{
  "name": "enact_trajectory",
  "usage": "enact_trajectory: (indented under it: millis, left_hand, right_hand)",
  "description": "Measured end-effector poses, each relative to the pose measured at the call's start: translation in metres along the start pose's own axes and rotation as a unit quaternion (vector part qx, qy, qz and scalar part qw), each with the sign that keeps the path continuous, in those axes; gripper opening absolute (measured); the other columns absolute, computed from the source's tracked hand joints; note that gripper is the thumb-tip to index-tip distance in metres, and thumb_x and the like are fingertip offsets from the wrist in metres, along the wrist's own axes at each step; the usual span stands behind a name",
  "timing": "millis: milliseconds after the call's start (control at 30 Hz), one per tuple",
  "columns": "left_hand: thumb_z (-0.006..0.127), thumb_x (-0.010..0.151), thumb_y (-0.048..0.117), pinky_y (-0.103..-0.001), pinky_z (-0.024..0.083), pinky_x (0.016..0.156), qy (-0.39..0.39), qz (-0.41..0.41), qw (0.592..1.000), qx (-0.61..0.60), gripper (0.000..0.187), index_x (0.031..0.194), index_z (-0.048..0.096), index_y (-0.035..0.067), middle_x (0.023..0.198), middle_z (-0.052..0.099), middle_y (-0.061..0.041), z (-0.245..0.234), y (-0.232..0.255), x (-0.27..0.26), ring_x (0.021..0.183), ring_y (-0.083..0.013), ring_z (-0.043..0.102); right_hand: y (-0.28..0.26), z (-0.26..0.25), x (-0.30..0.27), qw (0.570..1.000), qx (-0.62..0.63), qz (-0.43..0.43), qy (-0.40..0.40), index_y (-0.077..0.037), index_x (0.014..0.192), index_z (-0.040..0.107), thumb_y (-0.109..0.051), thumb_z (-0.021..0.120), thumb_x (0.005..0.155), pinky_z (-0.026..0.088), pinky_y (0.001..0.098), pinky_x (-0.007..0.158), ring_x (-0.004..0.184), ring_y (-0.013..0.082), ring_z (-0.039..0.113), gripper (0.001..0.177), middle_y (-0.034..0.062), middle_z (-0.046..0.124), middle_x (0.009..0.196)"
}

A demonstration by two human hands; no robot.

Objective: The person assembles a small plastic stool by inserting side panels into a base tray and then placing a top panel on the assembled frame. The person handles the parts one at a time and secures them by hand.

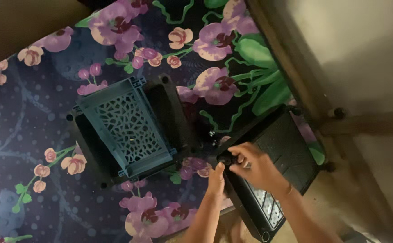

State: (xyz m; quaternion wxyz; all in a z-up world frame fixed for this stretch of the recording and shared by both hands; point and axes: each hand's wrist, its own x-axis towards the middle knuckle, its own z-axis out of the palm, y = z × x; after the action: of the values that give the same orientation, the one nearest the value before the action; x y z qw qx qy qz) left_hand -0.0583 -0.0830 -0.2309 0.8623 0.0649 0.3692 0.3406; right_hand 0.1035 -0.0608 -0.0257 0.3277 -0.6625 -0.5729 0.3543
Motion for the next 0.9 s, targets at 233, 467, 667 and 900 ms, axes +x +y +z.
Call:
enact_trajectory:
  millis: [233,467,667,900]
  left_hand:
    - [0.055,0.098,0.051,-0.045,0.056,0.092,0.084,0.001,0.996,0.036,0.053,0.131,0.056,0.010,0.117,0.065,-0.010,0.024,-0.022,-0.007,0.106,-0.0273,0.065]
    - [0.028,0.099,0.065,-0.046,0.054,0.096,0.062,-0.076,0.994,-0.057,0.073,0.136,0.056,0.009,0.127,0.064,-0.016,0.038,-0.030,-0.027,0.112,-0.0319,0.065]
    - [0.032,0.098,0.068,-0.046,0.050,0.105,0.090,-0.086,0.991,-0.052,0.075,0.142,0.056,0.012,0.135,0.065,-0.010,0.034,-0.039,-0.049,0.122,-0.0304,0.061]
    - [0.038,0.095,0.073,-0.049,0.044,0.111,0.103,-0.077,0.989,-0.071,0.082,0.147,0.054,0.012,0.142,0.061,-0.011,-0.021,-0.071,-0.047,0.128,-0.0332,0.057]
  right_hand:
    - [0.003,0.000,-0.026,0.986,-0.104,-0.120,0.052,-0.007,0.121,0.068,-0.020,0.081,0.084,0.055,0.0439,0.083,0.103,0.0331,0.065,0.041,0.0125,0.068,0.113]
    - [0.029,0.004,-0.050,0.997,-0.017,-0.067,0.042,-0.006,0.120,0.069,-0.015,0.073,0.090,0.055,0.0345,0.068,0.078,0.0223,0.065,0.031,0.0118,0.071,0.099]
    - [0.047,0.000,-0.044,0.957,0.254,0.135,0.048,0.001,0.116,0.066,-0.008,0.063,0.096,0.050,0.0284,0.058,0.064,0.0108,0.058,0.022,0.0045,0.074,0.092]
    - [0.108,0.031,0.031,0.941,0.270,0.196,0.062,-0.002,0.119,0.072,-0.015,0.066,0.098,0.048,0.0260,0.063,0.073,0.0081,0.060,0.025,0.0044,0.068,0.090]
